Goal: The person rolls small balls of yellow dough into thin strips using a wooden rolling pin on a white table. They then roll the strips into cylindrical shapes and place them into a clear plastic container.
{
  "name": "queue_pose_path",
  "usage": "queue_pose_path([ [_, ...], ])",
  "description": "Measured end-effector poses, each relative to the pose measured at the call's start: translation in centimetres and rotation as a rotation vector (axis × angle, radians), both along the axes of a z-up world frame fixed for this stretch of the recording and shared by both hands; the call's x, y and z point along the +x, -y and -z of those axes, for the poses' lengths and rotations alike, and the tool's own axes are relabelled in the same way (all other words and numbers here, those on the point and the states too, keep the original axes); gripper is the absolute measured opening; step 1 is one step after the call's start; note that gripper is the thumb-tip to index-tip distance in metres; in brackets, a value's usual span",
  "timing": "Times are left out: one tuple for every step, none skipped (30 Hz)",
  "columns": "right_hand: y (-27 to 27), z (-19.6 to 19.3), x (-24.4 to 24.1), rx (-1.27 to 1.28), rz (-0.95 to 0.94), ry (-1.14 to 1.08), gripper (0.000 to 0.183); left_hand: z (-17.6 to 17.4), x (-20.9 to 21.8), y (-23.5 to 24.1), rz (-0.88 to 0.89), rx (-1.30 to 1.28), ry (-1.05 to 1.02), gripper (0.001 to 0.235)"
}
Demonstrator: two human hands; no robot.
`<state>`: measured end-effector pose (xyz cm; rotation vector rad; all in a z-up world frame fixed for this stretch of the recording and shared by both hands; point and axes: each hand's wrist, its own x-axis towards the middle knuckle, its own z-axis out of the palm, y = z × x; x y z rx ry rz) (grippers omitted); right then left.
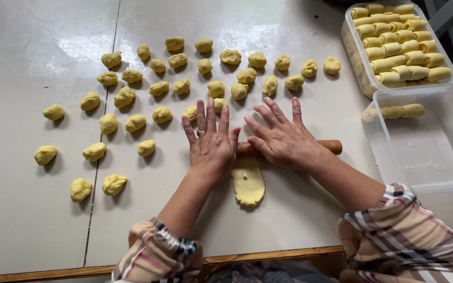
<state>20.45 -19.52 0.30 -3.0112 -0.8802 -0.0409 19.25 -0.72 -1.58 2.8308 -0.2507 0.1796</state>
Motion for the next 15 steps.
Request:
queue_pose_path([
  [-0.1,-0.2,0.3,-0.001,-0.002,-0.003,0.060,0.2,0.4,0.0,-0.002,-0.001,-0.003,0.069],
  [-0.2,-0.5,0.8,0.015,0.013,-0.053,0.060,0.3,0.9,0.1,-0.024,0.004,0.009,0.069],
  [-0.4,-0.9,1.2,0.030,0.027,-0.103,0.060,0.3,1.4,0.1,-0.046,0.008,0.020,0.069],
  [0.2,-0.3,1.6,0.031,0.026,-0.100,0.060,0.2,1.6,0.1,-0.047,0.008,0.023,0.069],
  [0.7,0.3,2.0,0.174,-0.055,0.100,0.058,0.2,1.8,0.1,-0.071,-0.009,0.046,0.070],
  [1.3,0.9,2.5,0.317,-0.135,0.303,0.057,0.1,2.1,0.0,-0.095,-0.026,0.072,0.072],
  [1.6,0.3,1.7,0.318,-0.137,0.309,0.057,-0.1,2.1,-0.2,-0.096,-0.024,0.077,0.072],
  [2.0,-0.3,1.0,0.277,-0.218,0.376,0.060,-0.2,2.2,-0.5,-0.129,-0.146,0.146,0.072],
  [2.5,-0.8,0.2,0.235,-0.298,0.444,0.063,-0.3,2.2,-0.7,-0.160,-0.269,0.214,0.072],
  [2.8,-0.2,0.3,0.234,-0.297,0.443,0.063,-1.3,1.6,-1.0,-0.159,-0.270,0.213,0.072],
  [3.2,0.5,0.4,0.216,-0.299,0.433,0.054,-2.3,1.0,-1.4,-0.157,-0.332,0.277,0.070],
  [3.6,1.3,0.3,0.199,-0.300,0.417,0.045,-3.1,0.1,-1.7,-0.154,-0.395,0.336,0.068],
  [3.7,0.7,-0.6,0.199,-0.297,0.411,0.045,-3.8,-1.1,-1.7,-0.153,-0.396,0.329,0.068],
  [3.6,-0.3,-0.8,0.259,-0.258,0.321,0.044,-4.8,-1.9,-1.8,-0.108,-0.405,0.380,0.067],
  [3.6,-1.2,-1.1,0.320,-0.218,0.231,0.042,-5.8,-2.6,-2.0,-0.063,-0.413,0.431,0.067],
])
